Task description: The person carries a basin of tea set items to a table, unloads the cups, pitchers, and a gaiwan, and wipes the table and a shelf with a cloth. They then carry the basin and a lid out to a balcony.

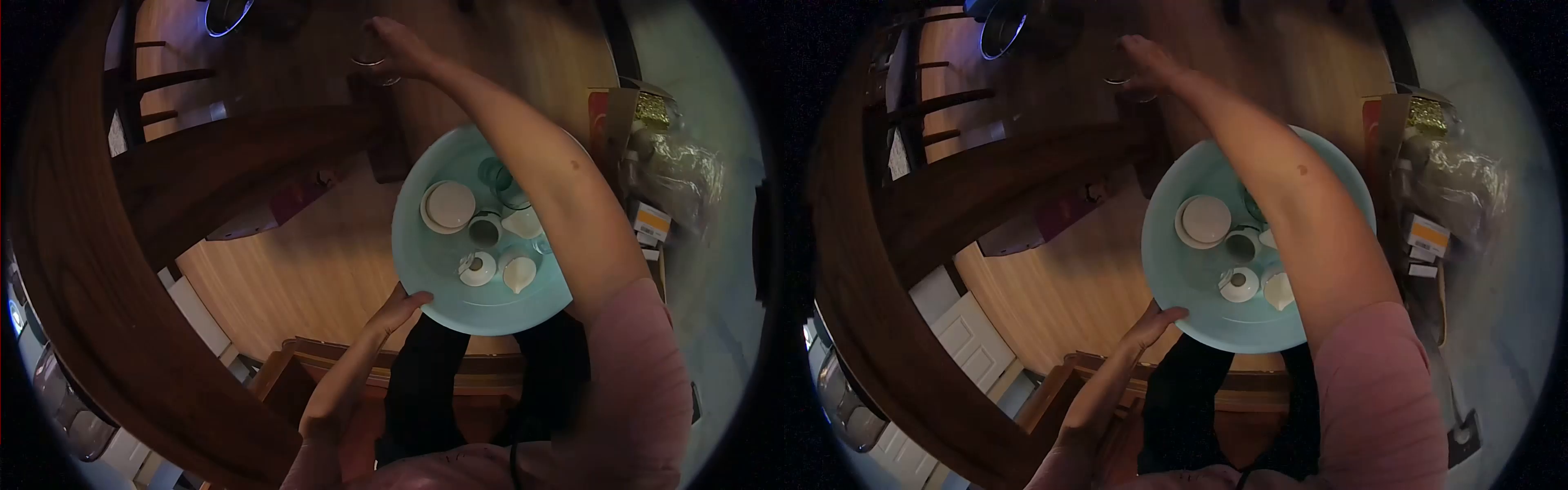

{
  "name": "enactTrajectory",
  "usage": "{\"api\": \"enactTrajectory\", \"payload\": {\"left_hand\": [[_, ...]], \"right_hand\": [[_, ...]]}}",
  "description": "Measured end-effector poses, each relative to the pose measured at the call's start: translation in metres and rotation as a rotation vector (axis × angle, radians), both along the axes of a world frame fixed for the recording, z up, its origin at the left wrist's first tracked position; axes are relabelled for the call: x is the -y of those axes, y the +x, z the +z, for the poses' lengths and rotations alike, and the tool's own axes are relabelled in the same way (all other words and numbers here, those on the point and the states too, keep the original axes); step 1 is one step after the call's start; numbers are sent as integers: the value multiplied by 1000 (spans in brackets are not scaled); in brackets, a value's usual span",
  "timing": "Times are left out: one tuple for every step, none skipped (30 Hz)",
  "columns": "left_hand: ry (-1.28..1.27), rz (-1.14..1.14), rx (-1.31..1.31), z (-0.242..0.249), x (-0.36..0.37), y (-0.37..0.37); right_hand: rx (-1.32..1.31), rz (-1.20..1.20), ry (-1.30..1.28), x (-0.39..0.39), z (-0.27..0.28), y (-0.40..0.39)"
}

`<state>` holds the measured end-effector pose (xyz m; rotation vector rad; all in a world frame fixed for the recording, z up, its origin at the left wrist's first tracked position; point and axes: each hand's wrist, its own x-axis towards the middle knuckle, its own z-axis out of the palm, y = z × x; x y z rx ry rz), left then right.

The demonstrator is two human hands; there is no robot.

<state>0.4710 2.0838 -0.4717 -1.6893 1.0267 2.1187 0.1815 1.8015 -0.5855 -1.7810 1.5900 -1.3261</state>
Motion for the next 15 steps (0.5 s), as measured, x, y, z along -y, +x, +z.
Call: {"api": "enactTrajectory", "payload": {"left_hand": [[-10,10,5,-6,3,1],[5,12,19,-11,3,2],[14,10,27,-16,5,4],[8,14,31,-20,6,6],[3,26,39,-24,8,6],[1,36,47,-26,10,6],[-5,39,50,-27,12,6],[13,27,63,-28,14,5],[36,15,78,-29,16,6],[31,12,81,-31,16,7],[11,21,68,-35,14,9],[-8,34,55,-38,14,10],[-8,34,61,-39,15,10],[-5,32,69,-40,16,9],[-2,31,77,-40,16,8]], "right_hand": [[-35,4,12,9,-10,9],[-23,16,10,16,-23,19],[-74,54,33,21,-29,27],[-126,90,58,27,-34,32],[-125,93,50,30,-39,39],[-179,84,101,27,-42,48],[-231,76,149,27,-40,55],[-227,76,143,30,-41,59],[-213,96,135,33,-50,66],[-203,113,125,36,-59,71],[-199,107,122,38,-68,76],[-226,117,80,42,-75,80],[-251,129,41,46,-82,85],[-247,131,40,48,-89,89],[-255,136,52,48,-91,91]]}}
